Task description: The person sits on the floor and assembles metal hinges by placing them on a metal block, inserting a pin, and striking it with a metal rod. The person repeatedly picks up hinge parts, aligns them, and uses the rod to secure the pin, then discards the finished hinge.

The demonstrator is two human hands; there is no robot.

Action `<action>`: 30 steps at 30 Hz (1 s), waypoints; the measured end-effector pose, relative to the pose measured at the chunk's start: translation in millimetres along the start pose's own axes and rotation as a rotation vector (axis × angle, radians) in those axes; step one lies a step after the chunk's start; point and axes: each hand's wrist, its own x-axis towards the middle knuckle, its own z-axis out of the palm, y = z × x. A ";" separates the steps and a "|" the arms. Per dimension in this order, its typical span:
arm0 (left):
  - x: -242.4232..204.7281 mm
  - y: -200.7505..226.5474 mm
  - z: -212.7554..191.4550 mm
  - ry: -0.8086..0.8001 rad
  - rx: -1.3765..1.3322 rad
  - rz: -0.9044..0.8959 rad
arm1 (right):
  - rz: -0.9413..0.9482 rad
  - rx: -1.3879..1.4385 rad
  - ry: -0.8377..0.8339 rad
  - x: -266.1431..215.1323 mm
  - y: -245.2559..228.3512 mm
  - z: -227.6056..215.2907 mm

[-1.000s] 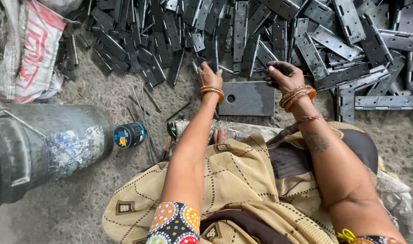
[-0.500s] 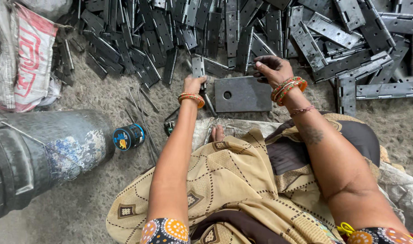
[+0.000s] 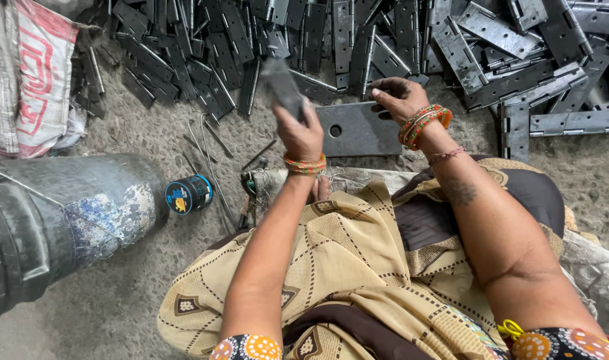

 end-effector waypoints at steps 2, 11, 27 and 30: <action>-28.5 -19.1 15.7 -0.681 0.353 -0.489 | 0.011 -0.040 -0.003 -0.1 -1.3 1.5; -81.4 -44.4 40.7 -0.599 0.284 -0.213 | 0.250 -0.288 -0.024 -0.4 2.6 24.0; -54.4 1.5 25.8 -0.536 -0.286 -0.266 | -0.016 0.123 -0.174 -11.0 -15.5 18.6; -56.9 1.9 26.7 -0.487 -0.140 -0.188 | -0.036 0.145 -0.210 -11.4 -15.6 18.5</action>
